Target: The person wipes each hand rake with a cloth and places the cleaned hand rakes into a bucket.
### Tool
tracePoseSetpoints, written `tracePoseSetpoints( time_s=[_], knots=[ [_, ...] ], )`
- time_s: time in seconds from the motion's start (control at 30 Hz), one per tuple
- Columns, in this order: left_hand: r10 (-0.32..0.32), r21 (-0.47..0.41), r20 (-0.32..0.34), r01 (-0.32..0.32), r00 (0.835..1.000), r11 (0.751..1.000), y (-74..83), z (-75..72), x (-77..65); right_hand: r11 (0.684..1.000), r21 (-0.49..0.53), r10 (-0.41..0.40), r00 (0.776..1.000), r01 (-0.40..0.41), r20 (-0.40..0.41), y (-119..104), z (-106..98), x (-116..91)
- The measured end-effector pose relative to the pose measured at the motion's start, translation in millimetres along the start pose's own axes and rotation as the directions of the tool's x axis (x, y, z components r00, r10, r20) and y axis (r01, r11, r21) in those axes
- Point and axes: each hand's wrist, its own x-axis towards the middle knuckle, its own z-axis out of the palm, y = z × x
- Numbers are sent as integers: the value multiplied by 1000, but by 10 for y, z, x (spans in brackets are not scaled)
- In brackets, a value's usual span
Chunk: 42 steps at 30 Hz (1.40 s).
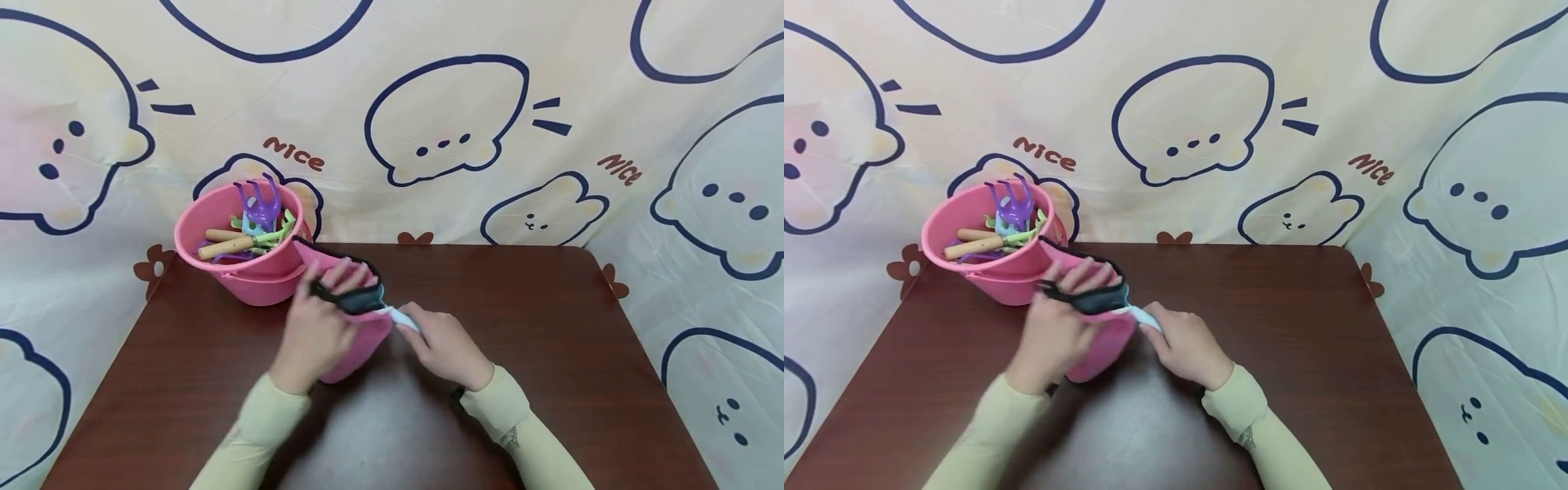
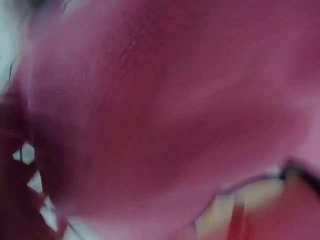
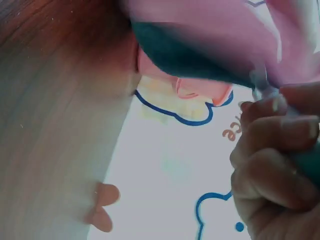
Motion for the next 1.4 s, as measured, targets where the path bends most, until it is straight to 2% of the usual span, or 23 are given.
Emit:
tracePoseSetpoints(
  time_s=[0.07,0.13,0.23,0.3,0.4,0.43,0.5,0.57,0.6,0.63,0.67,0.7,0.8,0.87,0.9,0.93,1.0,1.1,1.17,1.23,1.27,1.33,1.4],
  knots=[
    [89,183,60,-98,994,978,135,200,-41,996,-80,-35,999,32,-36,-23,5,-15],
    [79,196,71,-91,994,976,265,353,-108,993,-111,-35,998,28,-60,-32,-5,-31],
    [69,128,-13,-66,998,990,349,502,-183,997,-72,14,996,-20,-88,-14,-35,-52],
    [89,70,-112,-81,990,994,348,554,-206,999,-26,43,994,-46,-103,4,-64,-65],
    [113,-6,-303,-121,946,993,298,581,-206,998,14,70,988,-69,-141,47,-103,-77],
    [89,-36,-361,-109,928,993,277,577,-204,996,32,85,985,-81,-153,58,-118,-82],
    [-42,-158,-442,-31,896,987,230,546,-200,992,80,110,978,-98,-176,81,-144,-90],
    [-258,-324,-443,115,859,939,194,483,-196,982,150,140,970,-111,-200,95,-169,-98],
    [-377,-428,-399,193,836,883,183,443,-188,975,190,155,966,-116,-208,99,-184,-103],
    [-496,-534,-324,277,806,799,167,401,-174,968,225,159,963,-110,-216,106,-194,-109],
    [-594,-642,-240,333,768,690,155,358,-152,962,254,154,962,-95,-226,111,-201,-112],
    [-664,-737,-145,367,734,567,145,321,-129,956,282,148,961,-78,-235,112,-203,-115],
    [-755,-922,144,363,640,132,131,247,-56,948,318,114,964,-33,-241,98,-158,-115],
    [-732,-947,277,308,623,-97,133,229,-28,948,318,88,978,-23,-191,58,-83,-107],
    [-709,-939,330,292,624,-180,140,228,-23,948,318,83,985,-32,-148,35,-35,-101],
    [-687,-928,370,282,625,-244,151,228,-21,950,310,82,991,-47,-102,13,18,-94],
    [-636,-902,432,287,640,-323,175,234,-24,954,290,80,997,-74,-9,-37,116,-78],
    [-561,-855,515,343,648,-389,232,260,-61,961,262,74,996,-85,53,-84,235,-47],
    [-515,-833,548,381,659,-400,283,293,-101,967,243,67,997,-73,29,-107,281,-21],
    [-478,-817,576,440,664,-373,342,336,-145,974,217,63,998,-58,-18,-121,307,-1],
    [-464,-810,586,474,664,-346,368,361,-163,977,203,66,997,-57,-37,-126,317,8],
    [-463,-810,583,522,668,-266,406,417,-185,981,181,74,996,-62,-57,-128,341,16],
    [-493,-808,573,553,654,-205,416,468,-197,982,173,82,996,-74,-39,-134,360,15]
  ],
)
